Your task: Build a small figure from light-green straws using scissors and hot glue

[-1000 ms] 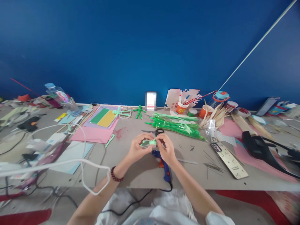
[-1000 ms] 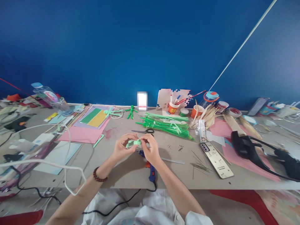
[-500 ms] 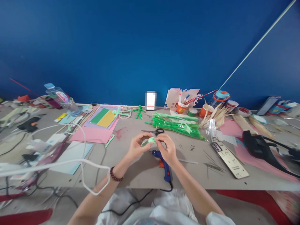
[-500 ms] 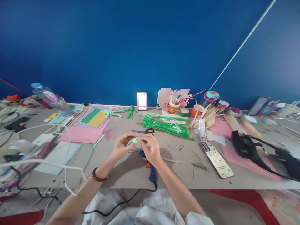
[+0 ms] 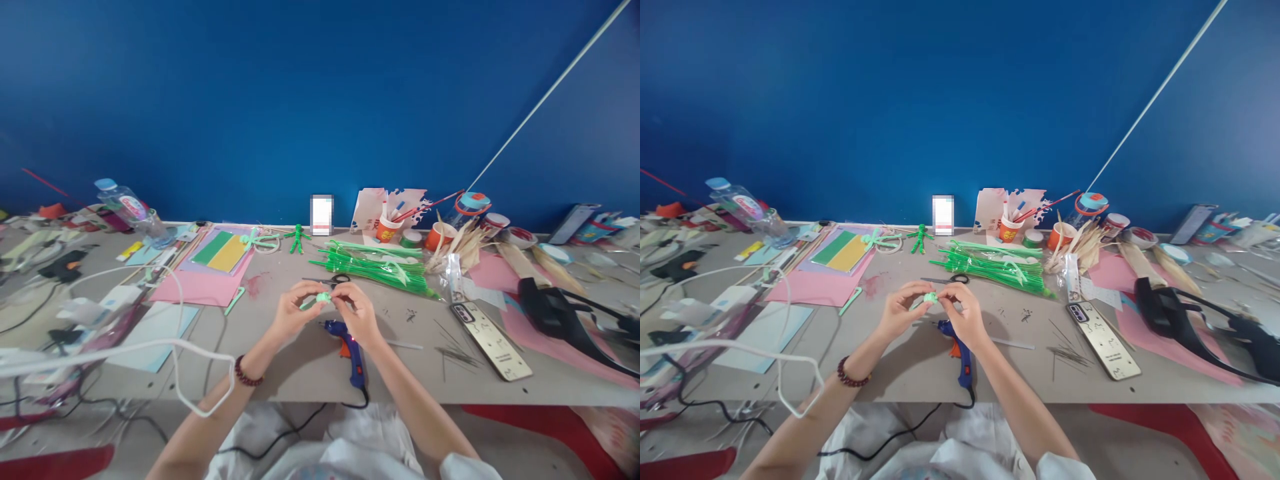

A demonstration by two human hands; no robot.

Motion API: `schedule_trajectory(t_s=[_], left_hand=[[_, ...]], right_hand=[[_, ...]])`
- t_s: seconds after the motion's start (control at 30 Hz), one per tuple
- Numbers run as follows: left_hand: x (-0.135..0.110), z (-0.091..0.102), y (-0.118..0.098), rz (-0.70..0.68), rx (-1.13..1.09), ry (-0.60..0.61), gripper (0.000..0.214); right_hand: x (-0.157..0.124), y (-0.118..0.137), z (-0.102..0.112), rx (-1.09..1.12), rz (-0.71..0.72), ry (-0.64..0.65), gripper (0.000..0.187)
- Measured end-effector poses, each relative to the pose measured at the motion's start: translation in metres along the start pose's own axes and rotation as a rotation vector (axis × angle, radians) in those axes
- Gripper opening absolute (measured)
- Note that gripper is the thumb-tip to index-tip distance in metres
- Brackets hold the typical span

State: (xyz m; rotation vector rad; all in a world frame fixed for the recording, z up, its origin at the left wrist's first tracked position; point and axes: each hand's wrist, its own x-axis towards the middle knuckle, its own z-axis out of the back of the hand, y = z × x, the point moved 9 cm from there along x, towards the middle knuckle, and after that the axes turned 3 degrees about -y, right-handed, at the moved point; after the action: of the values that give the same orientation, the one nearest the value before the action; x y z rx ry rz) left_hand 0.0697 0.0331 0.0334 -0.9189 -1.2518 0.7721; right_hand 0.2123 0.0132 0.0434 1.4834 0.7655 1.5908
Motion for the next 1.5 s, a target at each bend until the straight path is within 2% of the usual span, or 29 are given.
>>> schedule_trajectory(t_s=[0.2, 0.43, 0.63, 0.73, 0.87, 1.0, 1.13, 1.27, 1.4, 1.5], left_hand=[[0.004, 0.003, -0.004, 0.011, -0.008, -0.04, 0.019], [0.005, 0.01, 0.005, 0.02, 0.002, -0.076, 0.022], [0.004, 0.015, 0.01, 0.074, -0.007, -0.112, 0.025], [0.005, 0.016, 0.009, 0.104, -0.006, -0.128, 0.025], [0.006, 0.016, 0.001, 0.066, 0.043, -0.13, 0.023], [0.002, 0.015, -0.018, -0.074, 0.207, -0.153, 0.019], [-0.005, 0.014, -0.037, -0.29, 0.416, -0.2, 0.016], [-0.012, 0.007, -0.046, -0.478, 0.492, -0.198, 0.017], [-0.015, 0.0, -0.042, -0.538, 0.495, -0.15, 0.016], [-0.017, -0.005, -0.038, -0.544, 0.499, -0.107, 0.017]], right_hand=[[-0.003, 0.013, -0.001, -0.088, 0.123, 0.01, 0.015], [-0.008, 0.031, -0.006, -0.211, 0.344, -0.002, 0.03], [-0.01, 0.031, -0.011, -0.28, 0.385, 0.036, 0.039], [-0.009, 0.03, -0.013, -0.253, 0.338, 0.064, 0.04], [-0.006, 0.022, -0.014, -0.121, 0.175, 0.125, 0.036], [-0.009, 0.008, -0.01, 0.004, 0.04, 0.103, 0.034], [-0.013, -0.003, -0.009, 0.114, -0.023, 0.042, 0.032], [-0.01, -0.011, -0.009, 0.21, -0.097, -0.009, 0.022], [-0.006, -0.025, -0.004, 0.334, -0.207, -0.082, 0.019], [-0.005, -0.033, -0.007, 0.448, -0.292, -0.059, 0.02]])
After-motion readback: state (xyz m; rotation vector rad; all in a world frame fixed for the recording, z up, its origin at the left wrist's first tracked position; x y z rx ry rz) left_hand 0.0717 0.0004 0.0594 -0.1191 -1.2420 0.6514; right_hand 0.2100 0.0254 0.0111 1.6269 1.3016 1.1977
